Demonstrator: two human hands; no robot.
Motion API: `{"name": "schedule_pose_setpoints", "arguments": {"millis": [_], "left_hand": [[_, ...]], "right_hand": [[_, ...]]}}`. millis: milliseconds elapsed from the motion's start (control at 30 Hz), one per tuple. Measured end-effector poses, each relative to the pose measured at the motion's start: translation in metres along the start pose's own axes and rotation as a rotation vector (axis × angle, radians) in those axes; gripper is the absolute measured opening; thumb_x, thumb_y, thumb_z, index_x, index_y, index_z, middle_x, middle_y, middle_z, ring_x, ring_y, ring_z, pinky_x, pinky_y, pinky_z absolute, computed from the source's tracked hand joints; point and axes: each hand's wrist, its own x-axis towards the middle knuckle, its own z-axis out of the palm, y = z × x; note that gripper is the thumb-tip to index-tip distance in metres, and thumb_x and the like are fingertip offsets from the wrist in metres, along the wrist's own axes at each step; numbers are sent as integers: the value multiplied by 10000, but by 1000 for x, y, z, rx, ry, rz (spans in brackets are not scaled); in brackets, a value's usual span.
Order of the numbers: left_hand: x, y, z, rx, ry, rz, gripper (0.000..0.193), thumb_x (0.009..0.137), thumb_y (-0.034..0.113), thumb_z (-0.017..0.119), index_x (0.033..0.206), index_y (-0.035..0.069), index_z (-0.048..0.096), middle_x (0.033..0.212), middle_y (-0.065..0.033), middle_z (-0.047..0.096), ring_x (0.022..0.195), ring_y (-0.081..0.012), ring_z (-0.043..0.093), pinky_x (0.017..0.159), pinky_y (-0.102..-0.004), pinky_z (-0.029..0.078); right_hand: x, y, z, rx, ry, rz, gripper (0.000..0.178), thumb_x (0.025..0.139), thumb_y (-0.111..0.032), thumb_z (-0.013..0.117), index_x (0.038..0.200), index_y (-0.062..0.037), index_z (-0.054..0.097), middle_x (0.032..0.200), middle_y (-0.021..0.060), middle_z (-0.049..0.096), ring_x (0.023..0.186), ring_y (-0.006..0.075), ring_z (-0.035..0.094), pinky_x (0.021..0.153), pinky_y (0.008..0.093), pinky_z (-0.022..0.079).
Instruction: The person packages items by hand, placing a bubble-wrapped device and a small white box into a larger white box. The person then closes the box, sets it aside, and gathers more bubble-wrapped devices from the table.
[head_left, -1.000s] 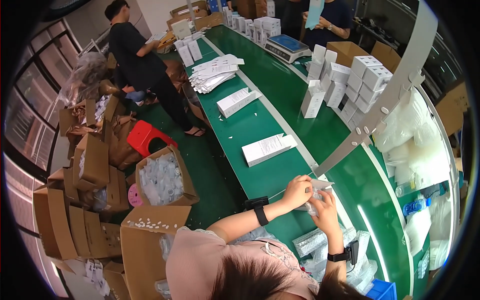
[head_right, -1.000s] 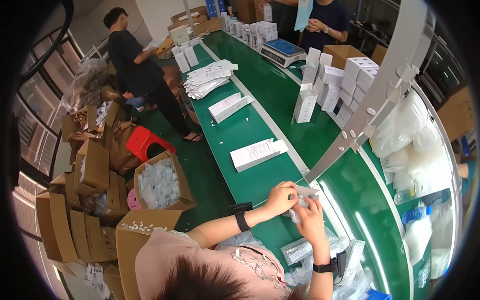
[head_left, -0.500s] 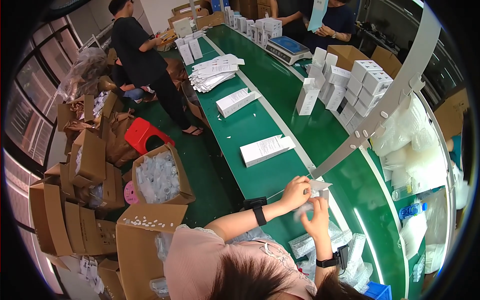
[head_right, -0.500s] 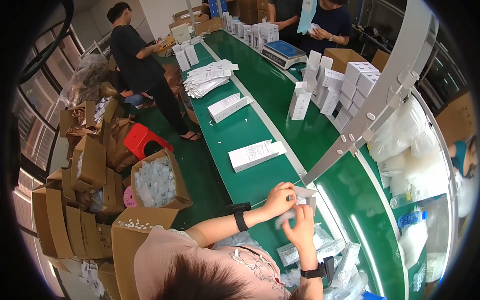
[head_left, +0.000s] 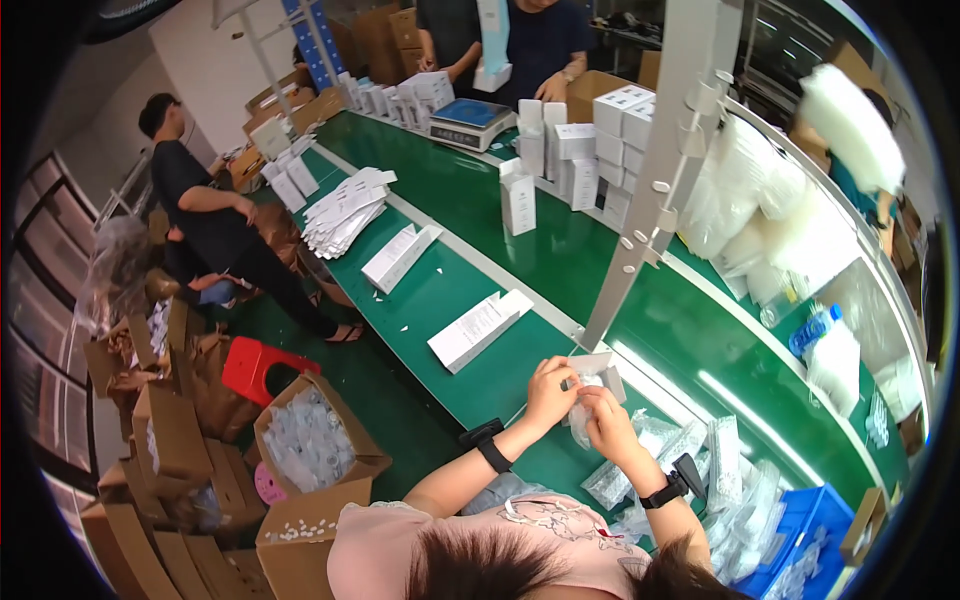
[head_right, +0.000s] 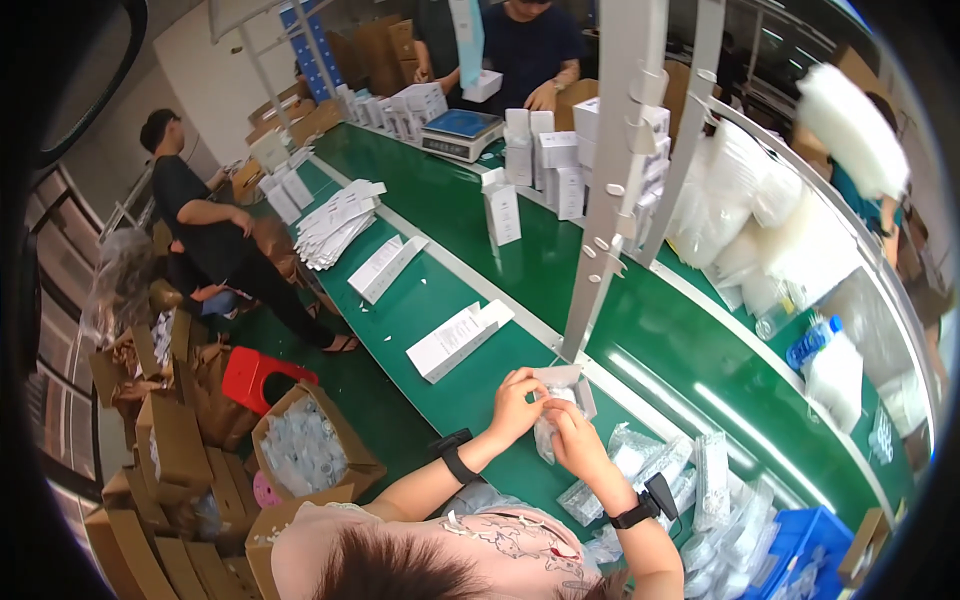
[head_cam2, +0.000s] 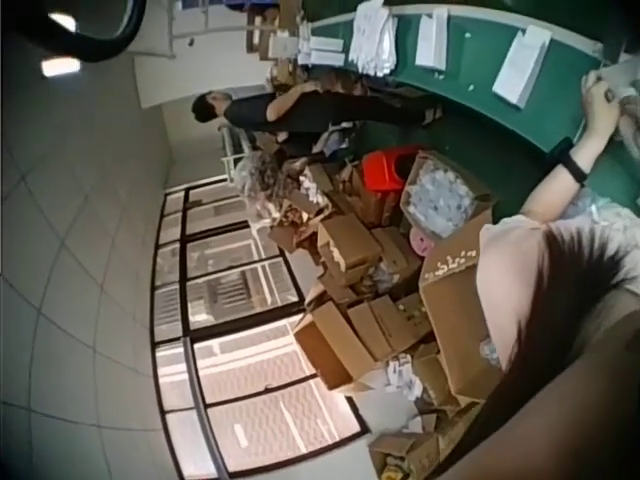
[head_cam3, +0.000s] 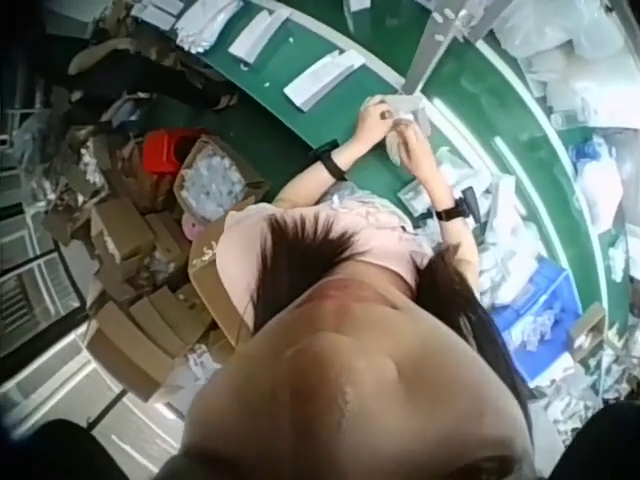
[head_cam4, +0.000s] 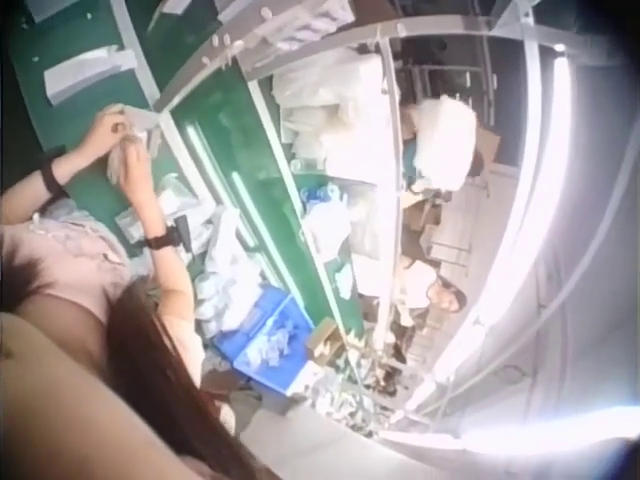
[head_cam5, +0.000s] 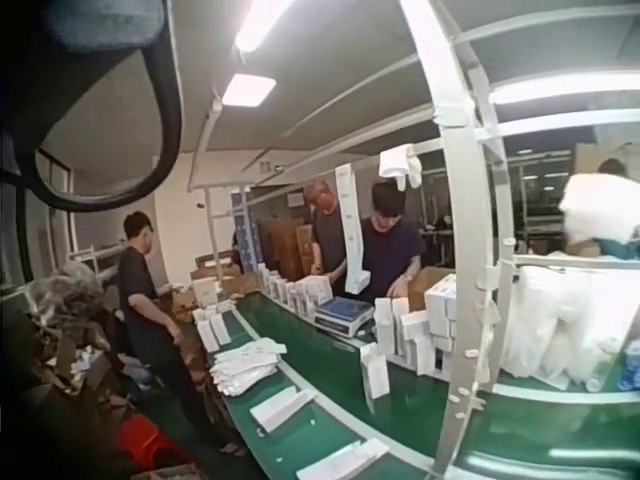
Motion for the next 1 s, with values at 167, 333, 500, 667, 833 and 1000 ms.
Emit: {"name": "schedule_pose_setpoints", "arguments": {"millis": [167,333,500,667,833,1000], "left_hand": [[6,-7,1,-8,-3,-33,120,588,80,674,633,48,567,832,-91,552,813,-287,517,688,-362,427],[16,-8,3,-10,-18,-8,124,587,74,672,633,47,560,825,-90,543,815,-288,513,688,-361,418],[20,-11,6,-52,0,-3,126,586,62,675,629,41,558,787,-82,523,784,-271,507,669,-348,408],[19,-7,5,-51,-19,-5,113,594,61,675,644,48,574,801,-81,526,778,-265,509,670,-338,410],[18,-11,0,-163,-158,-79,96,641,78,669,672,46,584,887,-78,552,843,-232,533,722,-317,428],[45,-35,-10,-463,-185,-139,203,731,97,622,914,30,568,971,-80,541,921,-162,518,796,-296,423]], "right_hand": [[1,-10,8,-26,38,-134,320,606,4,601,913,-9,514,1028,148,485,964,314,493,744,378,449],[5,22,0,-298,161,-91,245,650,-69,615,878,-12,548,994,132,517,890,284,493,792,362,424],[24,25,-20,-479,-132,-156,266,706,-221,619,861,-11,571,891,104,551,836,268,487,864,390,366],[22,5,-10,-569,-143,-115,386,723,-360,593,874,-5,576,830,78,559,881,276,474,937,454,282],[6,16,12,-595,-31,-31,403,688,-380,615,881,-29,572,995,94,526,961,305,437,959,510,242],[-14,60,15,-516,172,-170,414,640,-356,661,912,-63,556,1146,114,449,1114,342,350,964,556,204]]}}
